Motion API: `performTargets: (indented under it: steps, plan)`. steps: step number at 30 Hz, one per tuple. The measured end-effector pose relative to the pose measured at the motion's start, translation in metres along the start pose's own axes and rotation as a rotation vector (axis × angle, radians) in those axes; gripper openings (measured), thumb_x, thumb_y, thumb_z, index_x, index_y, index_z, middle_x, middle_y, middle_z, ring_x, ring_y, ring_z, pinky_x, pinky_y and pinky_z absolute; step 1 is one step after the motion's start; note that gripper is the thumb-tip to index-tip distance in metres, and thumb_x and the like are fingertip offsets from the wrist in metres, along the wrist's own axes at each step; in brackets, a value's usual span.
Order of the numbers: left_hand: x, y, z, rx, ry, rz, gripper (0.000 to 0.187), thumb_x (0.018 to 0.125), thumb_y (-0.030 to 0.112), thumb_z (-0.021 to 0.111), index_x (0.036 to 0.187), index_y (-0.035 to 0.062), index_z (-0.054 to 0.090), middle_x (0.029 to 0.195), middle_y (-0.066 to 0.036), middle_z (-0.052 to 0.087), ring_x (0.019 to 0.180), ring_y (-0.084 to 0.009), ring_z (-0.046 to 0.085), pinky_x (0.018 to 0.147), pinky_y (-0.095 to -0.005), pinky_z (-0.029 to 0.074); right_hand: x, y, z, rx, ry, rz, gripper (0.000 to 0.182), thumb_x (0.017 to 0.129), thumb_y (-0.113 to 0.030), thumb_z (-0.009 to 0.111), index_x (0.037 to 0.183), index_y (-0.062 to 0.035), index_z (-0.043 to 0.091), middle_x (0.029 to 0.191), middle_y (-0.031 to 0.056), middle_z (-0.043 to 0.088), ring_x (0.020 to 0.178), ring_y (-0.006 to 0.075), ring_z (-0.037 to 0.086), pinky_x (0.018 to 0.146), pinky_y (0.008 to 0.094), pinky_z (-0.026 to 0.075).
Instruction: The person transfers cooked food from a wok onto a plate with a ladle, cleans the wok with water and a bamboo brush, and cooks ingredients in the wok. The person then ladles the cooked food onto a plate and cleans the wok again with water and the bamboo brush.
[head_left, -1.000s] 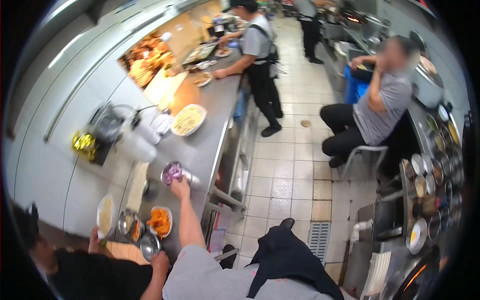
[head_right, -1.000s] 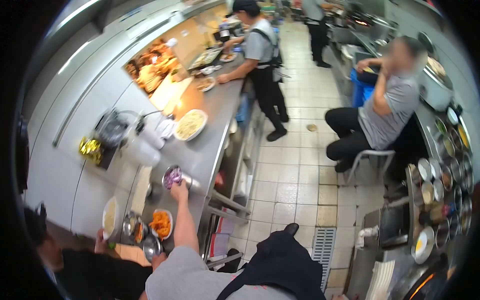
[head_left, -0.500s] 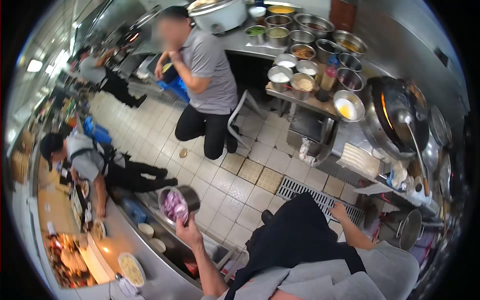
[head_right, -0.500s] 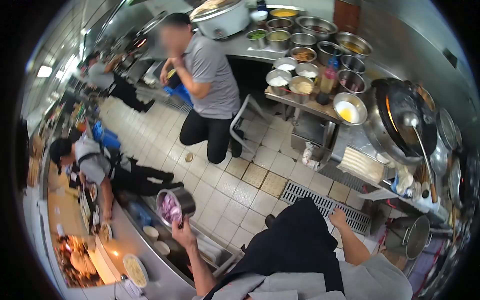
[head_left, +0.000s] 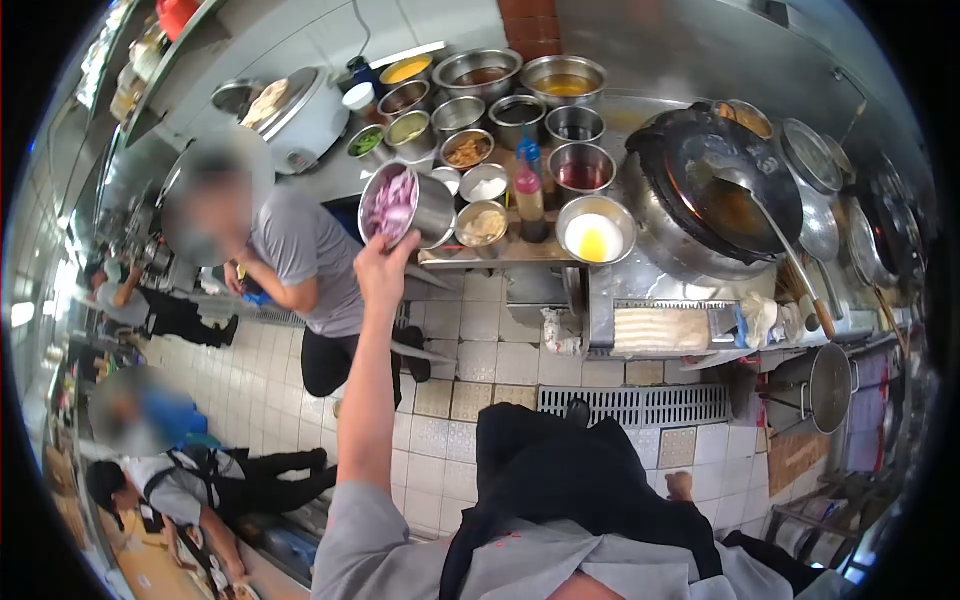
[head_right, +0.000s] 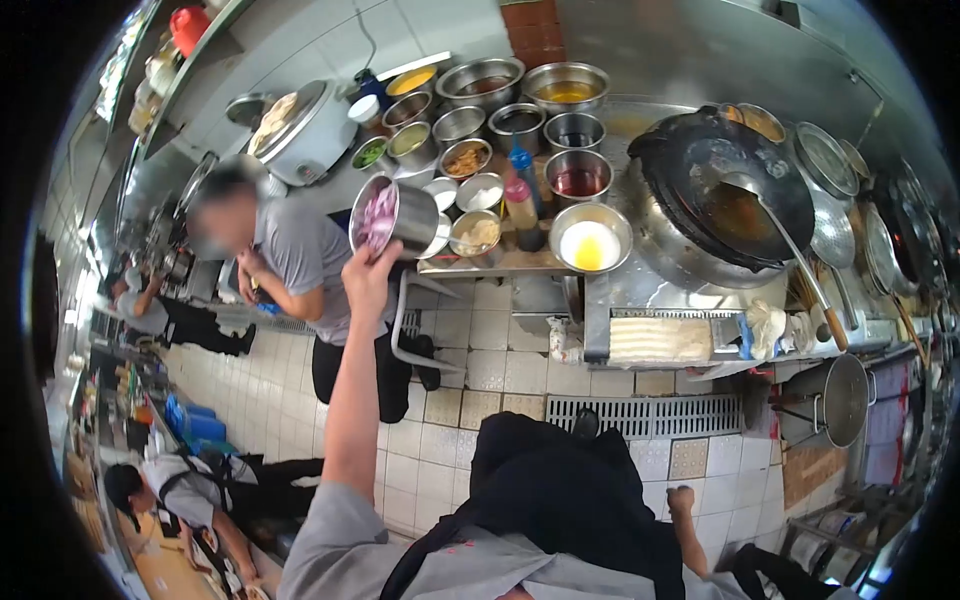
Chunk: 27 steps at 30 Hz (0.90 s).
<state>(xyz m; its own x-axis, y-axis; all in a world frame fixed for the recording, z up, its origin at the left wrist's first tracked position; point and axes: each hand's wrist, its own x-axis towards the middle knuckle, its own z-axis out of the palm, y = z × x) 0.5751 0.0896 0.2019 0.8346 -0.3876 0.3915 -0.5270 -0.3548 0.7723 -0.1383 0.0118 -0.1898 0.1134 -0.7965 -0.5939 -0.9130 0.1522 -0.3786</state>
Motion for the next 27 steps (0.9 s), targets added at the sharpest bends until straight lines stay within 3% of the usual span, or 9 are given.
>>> performTargets:
  steps: [2, 4, 6, 8, 12, 18, 22, 23, 27]
  plan:
    - [0.053, 0.003, 0.038, 0.003, -0.075, 0.005, 0.038, 0.075, 0.034, 0.079, 0.082, -0.0018, 0.069, 0.064, -0.011, 0.064, 0.06, -0.0133, 0.054, 0.06, -0.0325, 0.044, 0.027, 0.1, 0.057, -0.408, -0.076, -0.317, 0.026, 0.074, -0.024, 0.069, 0.063, -0.0024, 0.06, 0.063, 0.0145, 0.064, 0.054, 0.0305, 0.063, 0.056, 0.0435, 0.052]
    - [0.102, -0.004, 0.078, 0.081, -0.122, 0.046, 0.042, 0.074, 0.037, 0.078, 0.082, -0.0028, 0.069, 0.064, -0.013, 0.065, 0.056, -0.018, 0.056, 0.059, -0.0349, 0.045, -0.011, 0.081, 0.053, -0.691, -0.135, -0.436, 0.028, 0.07, -0.033, 0.071, 0.066, -0.007, 0.065, 0.066, 0.0121, 0.066, 0.066, 0.0292, 0.065, 0.06, 0.0465, 0.049]
    - [0.147, -0.017, 0.118, 0.098, -0.231, 0.099, 0.042, 0.074, 0.037, 0.078, 0.085, -0.0026, 0.07, 0.065, -0.015, 0.065, 0.056, -0.0195, 0.058, 0.058, -0.0357, 0.046, -0.021, 0.118, 0.109, -0.202, -0.014, 0.003, 0.017, 0.068, -0.028, 0.069, 0.069, -0.0112, 0.067, 0.066, 0.0119, 0.065, 0.068, 0.0297, 0.066, 0.059, 0.0476, 0.048]
    - [0.175, -0.017, 0.153, 0.083, -0.299, 0.188, 0.041, 0.075, 0.037, 0.078, 0.087, -0.0011, 0.072, 0.064, -0.015, 0.064, 0.057, -0.0199, 0.06, 0.058, -0.0352, 0.046, -0.032, 0.158, 0.182, -0.441, 0.048, -0.142, 0.015, 0.065, -0.026, 0.067, 0.069, -0.0115, 0.068, 0.065, 0.0138, 0.064, 0.067, 0.0321, 0.065, 0.059, 0.0485, 0.048]
    - [0.212, -0.028, 0.215, 0.039, -0.436, 0.282, 0.037, 0.075, 0.036, 0.078, 0.087, 0.0013, 0.073, 0.063, -0.014, 0.064, 0.058, -0.0207, 0.06, 0.06, -0.0354, 0.046, -0.093, 0.101, 0.204, -0.282, 0.017, -0.396, 0.016, 0.066, -0.025, 0.062, 0.072, -0.012, 0.07, 0.067, 0.017, 0.063, 0.068, 0.0353, 0.064, 0.06, 0.0482, 0.049]
    - [0.234, -0.041, 0.259, -0.025, -0.7, 0.352, 0.032, 0.076, 0.031, 0.078, 0.084, 0.0008, 0.072, 0.065, -0.014, 0.063, 0.06, -0.0197, 0.059, 0.062, -0.0347, 0.046, -0.145, -0.005, 0.244, -0.333, 0.173, -0.038, 0.019, 0.072, -0.026, 0.058, 0.073, -0.0115, 0.071, 0.067, 0.0179, 0.063, 0.069, 0.0349, 0.065, 0.062, 0.0474, 0.05]
    - [0.241, -0.057, 0.28, -0.077, -0.906, 0.429, 0.027, 0.073, 0.023, 0.08, 0.081, -0.001, 0.071, 0.064, -0.014, 0.063, 0.058, -0.0188, 0.058, 0.061, -0.0343, 0.046, -0.156, -0.061, 0.244, 0.466, 0.178, 0.493, 0.027, 0.072, -0.024, 0.061, 0.067, 0.0025, 0.062, 0.057, 0.0183, 0.056, 0.057, 0.0298, 0.059, 0.057, 0.043, 0.044]
    - [0.243, -0.06, 0.283, -0.07, -0.95, 0.428, 0.027, 0.073, 0.022, 0.081, 0.081, -0.0012, 0.071, 0.064, -0.015, 0.063, 0.058, -0.019, 0.057, 0.061, -0.0344, 0.046, -0.173, -0.125, 0.201, 0.506, 0.276, 0.496, 0.033, 0.072, -0.024, 0.062, 0.061, 0.0056, 0.055, 0.054, 0.0169, 0.053, 0.052, 0.0253, 0.052, 0.054, 0.0413, 0.041]
    - [0.25, -0.068, 0.295, 0.016, -1.047, 0.411, 0.027, 0.07, 0.022, 0.082, 0.079, -0.0015, 0.071, 0.066, -0.016, 0.064, 0.058, -0.0205, 0.058, 0.06, -0.0354, 0.047, -0.176, -0.127, 0.213, 0.535, 0.231, 0.458, 0.028, 0.074, -0.019, 0.063, 0.062, 0.0052, 0.056, 0.057, 0.0153, 0.057, 0.048, 0.0218, 0.052, 0.05, 0.0377, 0.042]
